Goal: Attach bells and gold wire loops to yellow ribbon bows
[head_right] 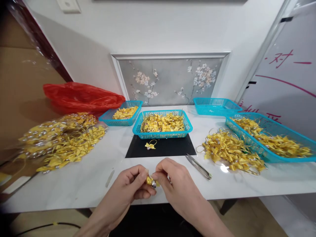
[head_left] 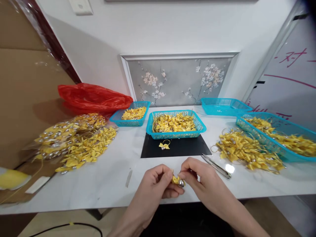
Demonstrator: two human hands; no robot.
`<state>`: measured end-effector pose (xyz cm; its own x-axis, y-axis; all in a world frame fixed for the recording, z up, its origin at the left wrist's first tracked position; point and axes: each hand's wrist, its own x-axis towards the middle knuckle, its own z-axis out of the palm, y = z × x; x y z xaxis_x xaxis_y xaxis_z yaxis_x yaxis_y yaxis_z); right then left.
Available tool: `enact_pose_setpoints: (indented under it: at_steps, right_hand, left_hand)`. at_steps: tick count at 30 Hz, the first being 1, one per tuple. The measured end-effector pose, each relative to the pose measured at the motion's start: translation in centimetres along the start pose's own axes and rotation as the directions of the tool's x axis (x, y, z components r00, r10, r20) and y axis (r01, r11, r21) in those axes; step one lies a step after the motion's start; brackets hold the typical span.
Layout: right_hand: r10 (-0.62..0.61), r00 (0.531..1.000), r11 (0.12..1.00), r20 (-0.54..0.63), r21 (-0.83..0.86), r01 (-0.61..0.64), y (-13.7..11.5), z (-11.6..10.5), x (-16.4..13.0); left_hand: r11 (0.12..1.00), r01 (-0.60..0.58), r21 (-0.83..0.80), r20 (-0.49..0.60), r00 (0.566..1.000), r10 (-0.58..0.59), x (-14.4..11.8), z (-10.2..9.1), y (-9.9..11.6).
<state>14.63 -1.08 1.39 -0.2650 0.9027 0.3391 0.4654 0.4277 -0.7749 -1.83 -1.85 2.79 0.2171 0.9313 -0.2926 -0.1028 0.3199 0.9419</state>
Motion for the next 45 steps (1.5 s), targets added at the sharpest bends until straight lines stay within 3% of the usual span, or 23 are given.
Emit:
enact_pose_setpoints:
  at_steps: [6, 12, 18, 23, 28, 33, 38, 40, 42, 45]
  right_hand:
    - [0.066, 0.996, 0.995, 0.052, 0.066, -0.069, -0.2, -0.1, -0.1]
    - [0.144, 0.987, 0.977, 0.075, 0.149, -0.154, -0.1, -0.3, 0.0]
    - [0.157, 0.985, 0.972, 0.078, 0.165, -0.168, 0.2, 0.2, 0.0]
    - [0.157, 0.979, 0.965, 0.134, 0.19, -0.18, 1.4, 1.5, -0.7]
    - [0.124, 0.982, 0.961, 0.144, 0.231, -0.155, 2.4, 2.1, -0.3]
    - [0.189, 0.982, 0.949, 0.015, 0.254, -0.187, 1.8, 1.8, 0.2]
    - [0.167, 0.981, 0.959, 0.094, 0.213, -0.184, 1.3, 1.6, 0.2]
    - [0.17, 0.98, 0.96, 0.099, 0.209, -0.188, 1.3, 1.7, 0.1]
    - [0.176, 0.978, 0.961, 0.108, 0.195, -0.195, 1.5, 1.9, -0.2]
    - [0.163, 0.976, 0.975, 0.143, 0.128, -0.182, 2.3, 2.0, -0.6]
  left_hand:
    - [1.0, 0.009, -0.004, 0.058, 0.998, -0.009, -0.3, 0.3, -0.2]
    - [0.993, 0.034, -0.113, 0.032, 0.999, -0.031, -0.6, 0.3, 0.1]
    - [1.0, -0.003, -0.009, 0.085, 0.996, 0.004, -0.8, 0.3, -0.3]
    - [0.985, 0.076, -0.157, 0.104, 0.993, -0.06, -1.1, 0.4, -1.4]
    - [0.975, 0.062, -0.213, 0.022, 0.998, -0.058, -1.3, -0.3, -1.3]
    - [0.957, -0.036, -0.288, -0.14, 0.99, -0.005, -1.1, -2.4, -0.5]
    - [0.955, -0.115, -0.272, -0.213, 0.975, 0.057, -1.4, -3.9, 0.4]
    - [0.971, -0.159, -0.176, -0.21, 0.97, 0.121, -1.6, -4.3, 0.3]
    - [0.97, -0.231, 0.075, -0.243, 0.939, 0.243, -1.7, -4.9, 0.2]
    - [0.862, -0.261, 0.435, -0.342, 0.837, 0.426, -2.0, -7.2, 0.2]
